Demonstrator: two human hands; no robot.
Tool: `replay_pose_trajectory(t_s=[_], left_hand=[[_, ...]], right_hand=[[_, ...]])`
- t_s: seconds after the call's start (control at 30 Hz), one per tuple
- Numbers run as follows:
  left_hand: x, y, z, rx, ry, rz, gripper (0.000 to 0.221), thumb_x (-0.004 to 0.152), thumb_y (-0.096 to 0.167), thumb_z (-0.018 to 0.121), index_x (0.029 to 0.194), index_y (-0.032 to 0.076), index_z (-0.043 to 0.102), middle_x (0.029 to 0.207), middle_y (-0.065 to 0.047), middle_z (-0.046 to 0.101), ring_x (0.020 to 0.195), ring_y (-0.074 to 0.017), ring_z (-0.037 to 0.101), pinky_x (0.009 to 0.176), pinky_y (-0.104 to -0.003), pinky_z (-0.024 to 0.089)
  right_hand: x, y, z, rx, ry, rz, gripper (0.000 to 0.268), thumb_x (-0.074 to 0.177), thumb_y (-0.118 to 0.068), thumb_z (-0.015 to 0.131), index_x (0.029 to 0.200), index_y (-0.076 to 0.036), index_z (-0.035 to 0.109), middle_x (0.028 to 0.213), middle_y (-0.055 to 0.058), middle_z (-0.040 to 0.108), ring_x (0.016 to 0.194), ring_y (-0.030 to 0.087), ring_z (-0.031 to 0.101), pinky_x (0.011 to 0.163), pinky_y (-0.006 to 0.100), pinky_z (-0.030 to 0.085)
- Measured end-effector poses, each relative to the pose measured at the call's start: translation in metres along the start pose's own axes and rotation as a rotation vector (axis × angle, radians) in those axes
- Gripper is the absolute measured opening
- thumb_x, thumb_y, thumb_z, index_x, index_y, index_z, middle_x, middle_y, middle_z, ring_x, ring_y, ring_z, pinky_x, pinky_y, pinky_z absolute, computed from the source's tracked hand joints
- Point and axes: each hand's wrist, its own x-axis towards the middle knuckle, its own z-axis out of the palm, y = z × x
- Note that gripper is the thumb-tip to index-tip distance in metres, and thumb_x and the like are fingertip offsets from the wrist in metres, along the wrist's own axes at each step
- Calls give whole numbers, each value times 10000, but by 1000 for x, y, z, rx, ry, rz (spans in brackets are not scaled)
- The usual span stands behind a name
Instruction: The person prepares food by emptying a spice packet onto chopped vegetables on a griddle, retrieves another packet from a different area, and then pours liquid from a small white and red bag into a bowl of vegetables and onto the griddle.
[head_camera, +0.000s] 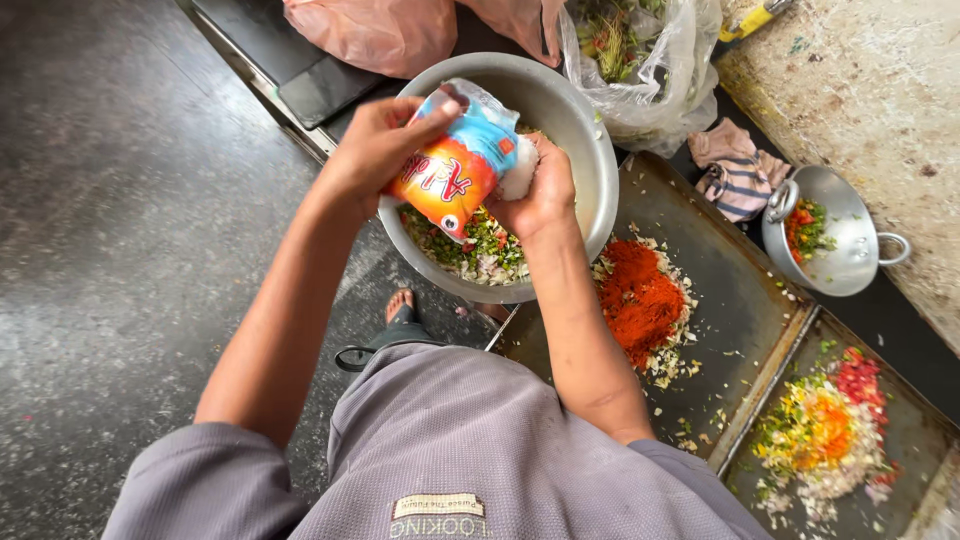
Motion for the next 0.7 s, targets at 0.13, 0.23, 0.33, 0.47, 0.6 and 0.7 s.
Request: replay_pose_trajectory(t_s=[0.13, 0.23, 0.33, 0.47, 0.6, 0.7], left_hand=[[-1, -24, 3, -589, -173, -139, 421, 1006, 352, 673, 1209, -16, 673, 1036, -108, 767, 828, -148, 748, 746, -324, 632], [-8, -22, 18, -876, -239, -246, 449, 1016, 373, 607, 1271, 5, 640, 1134, -123, 758, 932, -186, 773, 843, -341, 645], [-15, -17, 32, -1092, -229, -321, 483, 1026, 407, 540, 1300, 16, 612, 1164, -127, 734, 947, -204, 773, 856, -358, 656], [-19, -27, 26, -1282, -446, -206, 492, 1066, 521, 558, 1219, 62, 648, 950, -113, 724, 640, -141, 662, 480, -246, 509], [-38, -37, 8, -1239, -301, -222, 452, 1041, 491, 523, 1218, 93, 644, 889, -73, 669, 626, -131, 588, 507, -244, 455], [-61, -44, -10, -1235, -199, -191, 429, 1044, 499, 535, 1154, 102, 654, 846, -70, 672, 593, -136, 576, 466, -241, 443]], right_hand=[[-7, -2, 13, 12, -3, -6, 309, 968, -260, 480, 1096, -34, 649, 1044, 136, 724, 1001, 285, 704, 974, 475, 568], [-15, -11, 11, -71, 73, -57, 321, 932, -251, 475, 1064, -32, 670, 998, 115, 727, 924, 264, 715, 858, 435, 613], [-19, -36, 5, 7, -57, -39, 279, 984, -233, 539, 1082, -25, 697, 925, 94, 731, 774, 236, 700, 611, 331, 588], [-28, -61, 9, -291, -162, -11, 244, 954, -229, 559, 1048, -25, 655, 899, 111, 697, 752, 213, 688, 537, 303, 526], [-36, -56, 20, -764, 85, -14, 245, 890, -175, 689, 1045, 14, 699, 839, 143, 714, 588, 157, 645, 404, 237, 428], [-28, -54, 39, -843, -179, 66, 241, 889, -144, 748, 1060, 9, 674, 879, 143, 693, 611, 139, 638, 446, 236, 456]])
